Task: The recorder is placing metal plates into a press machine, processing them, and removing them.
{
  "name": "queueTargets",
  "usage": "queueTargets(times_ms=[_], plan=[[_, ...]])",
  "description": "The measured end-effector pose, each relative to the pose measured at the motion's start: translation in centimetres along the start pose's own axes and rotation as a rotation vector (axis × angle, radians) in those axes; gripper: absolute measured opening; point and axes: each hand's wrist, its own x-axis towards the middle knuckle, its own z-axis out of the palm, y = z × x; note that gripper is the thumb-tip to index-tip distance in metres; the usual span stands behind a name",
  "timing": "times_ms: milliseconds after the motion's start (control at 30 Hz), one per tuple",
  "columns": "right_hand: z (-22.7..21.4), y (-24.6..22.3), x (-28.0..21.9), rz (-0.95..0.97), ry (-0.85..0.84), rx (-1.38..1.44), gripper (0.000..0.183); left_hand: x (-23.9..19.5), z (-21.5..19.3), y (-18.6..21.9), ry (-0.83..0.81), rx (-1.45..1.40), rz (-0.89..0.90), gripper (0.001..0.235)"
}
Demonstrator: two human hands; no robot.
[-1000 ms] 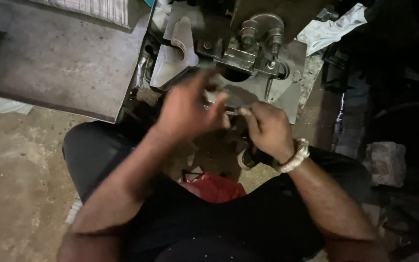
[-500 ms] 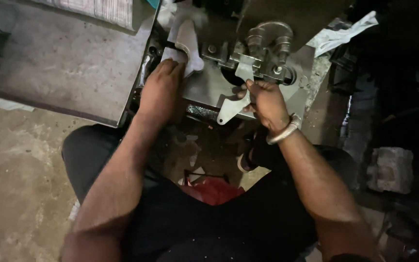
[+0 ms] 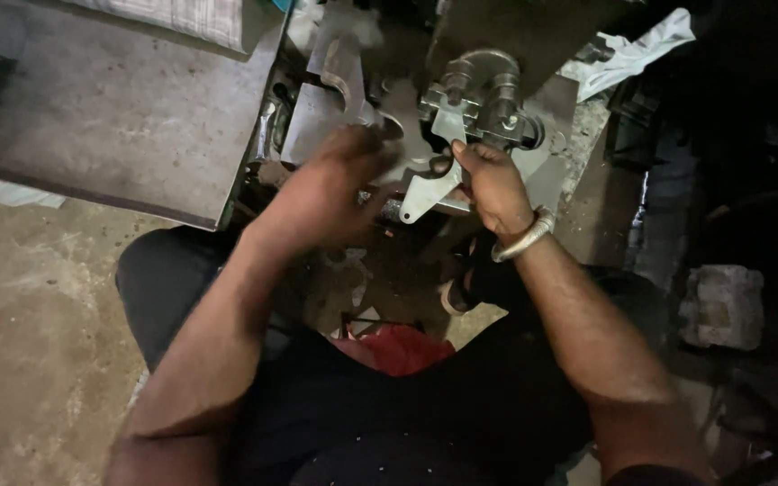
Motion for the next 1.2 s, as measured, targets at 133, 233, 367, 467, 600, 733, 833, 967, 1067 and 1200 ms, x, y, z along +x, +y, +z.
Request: queueTargets(times_ms=[133,233,367,467,600,733,833,967,1067,1200], plan=[[0.2,-1.0,-2.1,-0.042,-0.018,0.139,0.015,0.4,1.5,1.2,-0.12,-0.254,0.048,0.029],[-0.5,-2.2,-6.0,0.008,0.145,-0.075,0.015,0.6,5.5,1.2,-0.19,-0.219,0.015,0.034],[-5.4,-2.4,-8.5,-0.44,0.278,-0.679,0.017,0.2,11.7,0.5,0.107,0.172,0.283,0.042],[-9.4,-3.1,-6.4,-0.625,0.478,-0.884,0.016,1.1,8.8,3.5,0.038,0.038,0.177,0.04],[-10.9,-4.1,-1.9,-0.246,0.54,-0.222,0.018,0.8,9.4,3.6,0.098,0.27,0.268,0.044],[-14.4,-2.1,3.5,-0.487,0.542,-0.411,0.02,1.2,10.6,3.1,-0.012,0.045,0.105,0.044],[-12.7,-1.8,3.4,-0.663,0.581,-0.809,0.02,0.9,10.1,3.1,-0.047,-0.04,0.048,0.046],[-9.4,-2.8,1.0,-0.641,0.908,-1.177,0.02,0.6,11.4,2.4,-0.025,0.017,0.095,0.045],[-9.7,-1.4,0.6,-0.86,1.009,-1.272,0.027,0.7,10.2,2.7,-0.026,-0.052,0.084,0.044],[-4.3,-2.5,-4.0,-0.688,0.772,-0.931,0.019,0.6,10.7,2.8,0.009,-0.008,0.089,0.047]])
